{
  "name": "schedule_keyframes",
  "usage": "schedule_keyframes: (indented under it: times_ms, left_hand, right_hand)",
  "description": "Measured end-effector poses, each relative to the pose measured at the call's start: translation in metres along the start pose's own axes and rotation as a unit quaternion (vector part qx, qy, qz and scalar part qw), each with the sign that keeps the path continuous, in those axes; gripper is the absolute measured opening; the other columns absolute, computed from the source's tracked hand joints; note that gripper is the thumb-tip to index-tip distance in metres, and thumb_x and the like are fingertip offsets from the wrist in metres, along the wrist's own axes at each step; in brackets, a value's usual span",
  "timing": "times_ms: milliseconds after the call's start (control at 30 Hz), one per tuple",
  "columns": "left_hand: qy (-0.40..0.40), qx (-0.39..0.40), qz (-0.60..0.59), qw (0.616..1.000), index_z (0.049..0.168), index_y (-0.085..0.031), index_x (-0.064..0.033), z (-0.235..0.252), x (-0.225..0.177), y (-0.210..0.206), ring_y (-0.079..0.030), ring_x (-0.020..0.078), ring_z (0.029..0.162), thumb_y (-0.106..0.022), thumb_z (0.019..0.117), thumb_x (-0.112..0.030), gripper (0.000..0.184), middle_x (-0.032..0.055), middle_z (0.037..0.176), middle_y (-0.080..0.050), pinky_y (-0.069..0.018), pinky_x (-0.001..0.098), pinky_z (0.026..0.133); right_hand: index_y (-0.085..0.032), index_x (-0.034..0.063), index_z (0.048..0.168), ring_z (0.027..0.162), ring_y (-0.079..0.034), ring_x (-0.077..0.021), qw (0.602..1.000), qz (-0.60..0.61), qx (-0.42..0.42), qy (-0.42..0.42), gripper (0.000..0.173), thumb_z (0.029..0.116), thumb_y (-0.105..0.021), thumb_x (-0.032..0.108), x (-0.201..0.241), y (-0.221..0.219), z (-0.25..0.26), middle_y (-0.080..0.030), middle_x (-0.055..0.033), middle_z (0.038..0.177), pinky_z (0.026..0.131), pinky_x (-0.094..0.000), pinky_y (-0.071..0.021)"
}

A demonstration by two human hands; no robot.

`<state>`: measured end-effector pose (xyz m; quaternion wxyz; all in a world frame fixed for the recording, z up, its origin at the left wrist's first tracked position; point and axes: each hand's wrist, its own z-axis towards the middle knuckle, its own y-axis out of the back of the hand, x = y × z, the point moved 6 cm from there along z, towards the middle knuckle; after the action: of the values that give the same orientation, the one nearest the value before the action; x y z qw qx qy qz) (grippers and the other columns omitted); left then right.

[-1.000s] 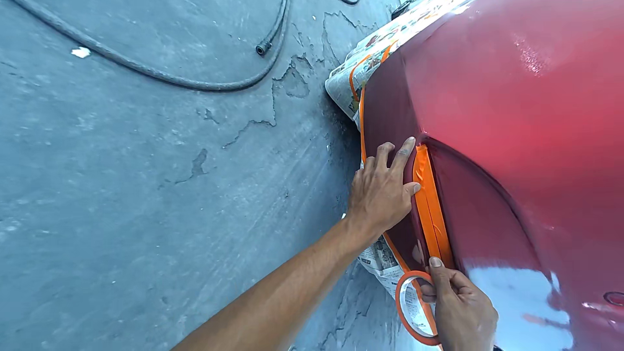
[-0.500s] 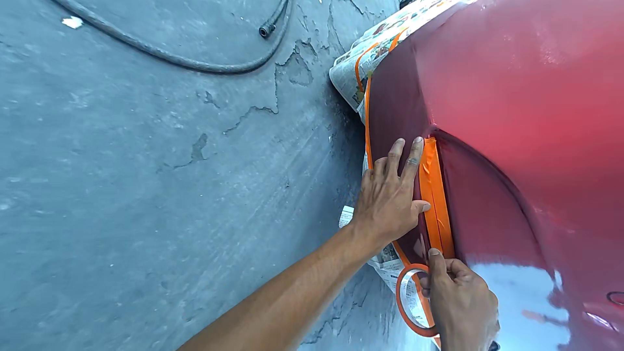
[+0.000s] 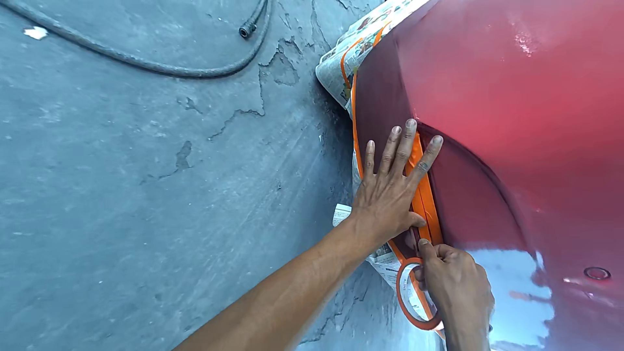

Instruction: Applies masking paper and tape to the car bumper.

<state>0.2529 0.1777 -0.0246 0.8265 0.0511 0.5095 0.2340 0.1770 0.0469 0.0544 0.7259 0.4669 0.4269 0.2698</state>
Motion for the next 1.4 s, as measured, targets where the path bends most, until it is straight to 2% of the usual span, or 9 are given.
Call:
schedule_keyframes:
  times_ms: [200,267,400,500,633,800,1067,1267,1400]
  left_hand:
    - [-0.061,0.010,0.040,0.997,0.167,-0.009,-0.0249,0.000,-0.030,0.000,0.005,0.0384,0.158,-0.097,0.0538,-0.045,0.144,0.0212,0.171,0.007,-0.0009,0.0651,0.122]
    - [-0.053,0.017,0.047,0.997,0.167,-0.006,-0.0243,0.003,-0.034,0.001,0.007,0.0388,0.158,-0.099,0.0506,-0.038,0.149,0.0208,0.170,0.011,0.0006,0.0645,0.122]
    - [-0.056,0.011,0.053,0.997,0.167,-0.005,-0.0245,0.004,-0.038,0.002,0.008,0.0398,0.157,-0.100,0.0473,-0.039,0.153,0.0193,0.170,0.013,0.0015,0.0674,0.121]
    - [-0.054,0.004,0.047,0.997,0.167,-0.004,-0.0259,0.002,-0.036,0.002,0.008,0.0391,0.158,-0.100,0.0479,-0.041,0.153,0.0185,0.170,0.014,-0.0010,0.0698,0.120]
    - [-0.050,-0.005,0.069,0.996,0.166,0.000,-0.0284,0.002,-0.032,-0.002,0.009,0.0392,0.157,-0.098,0.0485,-0.052,0.155,0.0192,0.170,0.016,0.0014,0.0697,0.120]
    - [-0.044,-0.006,0.081,0.996,0.166,0.000,-0.0263,0.000,-0.031,-0.002,0.010,0.0397,0.157,-0.096,0.0522,-0.054,0.152,0.0207,0.169,0.016,0.0021,0.0710,0.119]
    - [-0.045,-0.022,0.107,0.993,0.166,-0.001,-0.0317,0.000,-0.032,-0.003,0.007,0.0390,0.158,-0.094,0.0508,-0.059,0.150,0.0197,0.171,0.011,0.0026,0.0731,0.117]
    - [-0.055,-0.014,0.117,0.992,0.166,-0.001,-0.0310,0.000,-0.036,-0.001,0.008,0.0395,0.157,-0.094,0.0513,-0.058,0.150,0.0181,0.171,0.013,0.0028,0.0746,0.116]
    - [-0.070,-0.006,0.098,0.993,0.166,-0.004,-0.0300,-0.003,-0.040,0.000,0.008,0.0387,0.158,-0.096,0.0514,-0.054,0.149,0.0169,0.171,0.012,0.0023,0.0742,0.117]
  right_hand:
    - [-0.072,0.0205,0.079,0.062,-0.070,-0.0174,0.998,0.067,0.016,0.009,0.043,0.1035,-0.050,0.048,-0.009,-0.009,0.000,-0.071,0.0020,0.067,0.060,-0.0474,-0.0515]
    - [-0.076,0.0189,0.090,0.051,-0.065,-0.0133,0.981,0.192,0.010,0.033,0.035,0.1035,-0.056,0.044,-0.021,-0.019,-0.004,-0.069,0.0037,0.064,0.049,-0.0382,-0.0532]
    - [-0.069,-0.0050,0.117,0.042,-0.054,-0.0071,0.841,0.535,0.015,0.077,0.027,0.1039,-0.058,0.016,-0.038,-0.038,-0.025,-0.060,-0.0002,0.058,0.037,-0.0219,-0.0474]
    - [-0.054,-0.0100,0.137,0.042,-0.048,-0.0023,0.778,0.613,0.057,0.129,0.039,0.1046,-0.051,0.011,-0.054,-0.049,-0.043,-0.056,0.0033,0.057,0.038,-0.0179,-0.0411]
    - [-0.054,-0.0005,0.140,0.039,-0.054,-0.0088,0.862,0.492,0.093,0.086,0.039,0.1070,-0.052,0.020,-0.074,-0.054,-0.054,-0.060,-0.0001,0.054,0.036,-0.0245,-0.0469]
    - [-0.069,0.0144,0.097,0.039,-0.056,-0.0116,0.934,0.351,0.033,0.056,0.030,0.1051,-0.054,0.039,-0.092,-0.062,-0.048,-0.062,0.0038,0.056,0.037,-0.0305,-0.0469]
    - [-0.073,0.0206,0.090,0.055,-0.065,-0.0182,0.984,0.174,-0.034,-0.008,0.028,0.0984,-0.056,0.041,-0.095,-0.054,-0.033,-0.067,0.0032,0.061,0.056,-0.0503,-0.0501]
    - [-0.072,0.0168,0.091,0.074,-0.071,-0.0279,0.999,0.038,-0.005,-0.038,0.027,0.1009,-0.056,0.036,-0.076,-0.036,-0.033,-0.071,-0.0062,0.074,0.064,-0.0518,-0.0501]
    - [-0.073,0.0024,0.110,0.106,-0.068,-0.0436,0.989,0.002,0.117,-0.094,0.036,0.1021,-0.053,0.031,-0.129,-0.066,-0.042,-0.072,-0.0238,0.109,0.089,-0.0658,-0.0505]
